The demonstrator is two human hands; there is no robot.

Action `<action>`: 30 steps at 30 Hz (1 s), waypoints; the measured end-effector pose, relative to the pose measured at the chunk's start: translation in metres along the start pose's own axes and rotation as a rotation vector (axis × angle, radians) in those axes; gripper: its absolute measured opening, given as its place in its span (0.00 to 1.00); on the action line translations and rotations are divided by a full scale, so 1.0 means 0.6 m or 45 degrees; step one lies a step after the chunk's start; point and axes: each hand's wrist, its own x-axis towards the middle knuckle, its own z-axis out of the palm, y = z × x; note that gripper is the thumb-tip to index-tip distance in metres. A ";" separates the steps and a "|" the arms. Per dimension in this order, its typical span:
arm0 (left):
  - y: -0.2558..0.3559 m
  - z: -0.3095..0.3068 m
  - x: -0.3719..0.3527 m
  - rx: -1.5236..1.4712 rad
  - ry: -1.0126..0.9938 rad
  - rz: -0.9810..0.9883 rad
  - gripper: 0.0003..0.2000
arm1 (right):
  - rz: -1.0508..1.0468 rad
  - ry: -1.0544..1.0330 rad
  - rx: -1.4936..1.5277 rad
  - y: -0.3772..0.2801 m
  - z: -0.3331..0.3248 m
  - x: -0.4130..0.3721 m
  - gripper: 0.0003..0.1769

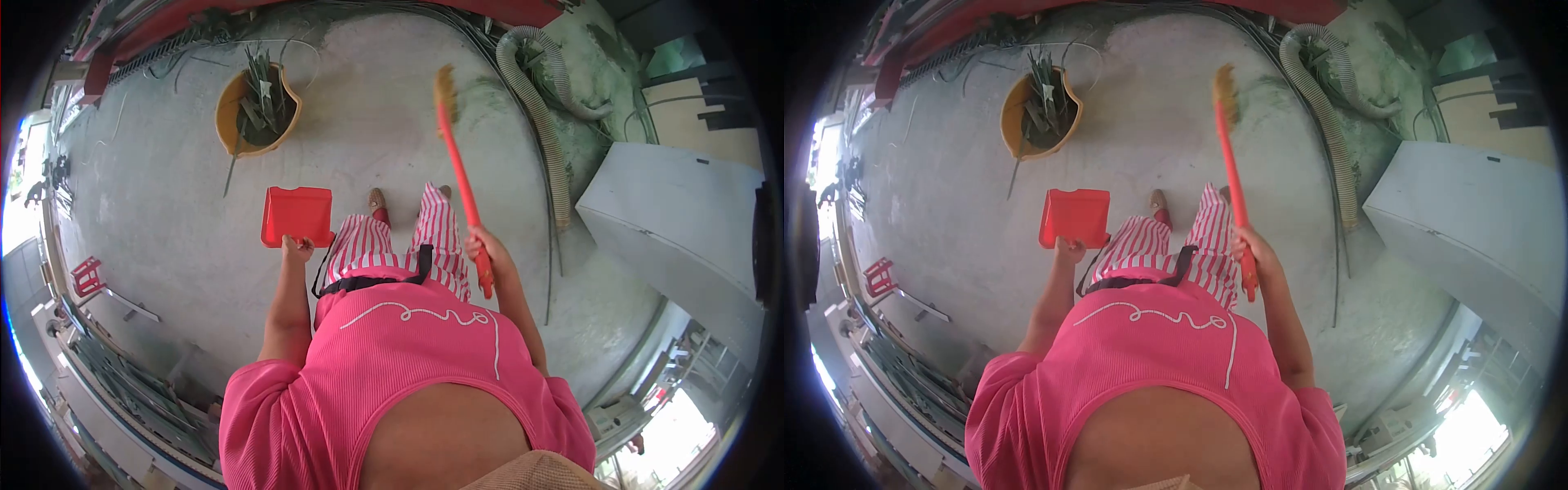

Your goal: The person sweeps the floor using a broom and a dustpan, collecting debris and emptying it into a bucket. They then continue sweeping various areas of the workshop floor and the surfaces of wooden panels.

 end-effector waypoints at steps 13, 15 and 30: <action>-0.098 0.074 -0.040 -0.283 -0.193 -0.079 0.08 | 0.714 -0.184 -0.520 -0.097 -0.085 0.091 0.27; -0.119 0.071 -0.043 -0.281 -0.239 -0.111 0.08 | 0.679 -0.124 -0.534 -0.150 -0.128 0.090 0.26; -0.359 -0.047 -0.065 -0.896 0.101 -0.121 0.13 | 0.433 0.143 -0.729 -0.400 -0.173 0.000 0.21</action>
